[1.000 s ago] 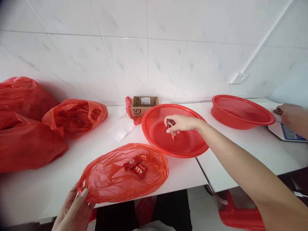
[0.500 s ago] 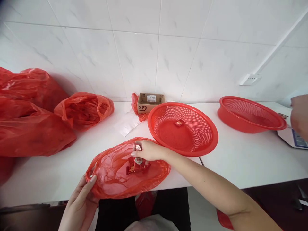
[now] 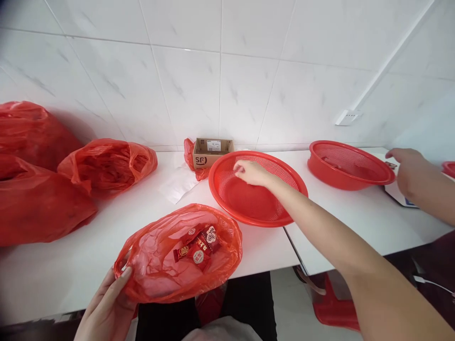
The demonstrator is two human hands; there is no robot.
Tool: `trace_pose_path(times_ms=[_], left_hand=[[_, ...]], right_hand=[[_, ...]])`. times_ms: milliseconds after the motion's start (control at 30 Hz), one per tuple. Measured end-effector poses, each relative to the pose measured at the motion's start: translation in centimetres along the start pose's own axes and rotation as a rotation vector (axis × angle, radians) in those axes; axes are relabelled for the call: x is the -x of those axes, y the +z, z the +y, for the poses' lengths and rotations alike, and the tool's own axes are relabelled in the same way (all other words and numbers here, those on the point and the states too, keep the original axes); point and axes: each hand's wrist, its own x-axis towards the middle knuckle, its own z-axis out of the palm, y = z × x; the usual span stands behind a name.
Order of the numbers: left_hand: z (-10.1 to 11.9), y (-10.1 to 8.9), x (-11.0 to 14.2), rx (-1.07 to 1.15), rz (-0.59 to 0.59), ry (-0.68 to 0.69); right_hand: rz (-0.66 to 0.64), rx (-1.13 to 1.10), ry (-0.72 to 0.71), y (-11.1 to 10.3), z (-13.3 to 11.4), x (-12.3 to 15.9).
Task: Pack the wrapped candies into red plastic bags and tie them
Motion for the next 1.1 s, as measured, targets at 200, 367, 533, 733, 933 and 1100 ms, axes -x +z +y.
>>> trace_pose_path(times_ms=[200,367,533,733,933,1100], left_hand=[[-0.4,0.1,-0.1,-0.059,0.071,0.047],[-0.5,0.4,0.0,-0.072,0.082,0.069],[-0.2,0.6,0.2,-0.064,0.015,0.080],[0.2,0.6,-0.4,-0.060,-0.098,0.112],[1.9,-0.5,-0.8,-0.077,0.015,0.225],[2.9,-2.8,-1.6,-0.169,0.008,0.300]], right_hand=[[-0.166,0.236,0.136,1.2,6.5,-2.3],[-0.235,0.235,0.092,1.9,5.0,-2.0],[-0.207,0.038,-0.130,0.3,-1.1,1.1],[-0.146,-0.062,-0.506,4.8,-9.7,8.2],[-0.325,0.551,-0.382,9.1,-10.1,10.0],[-0.409,0.561,-0.342,8.2,-8.5,10.7]])
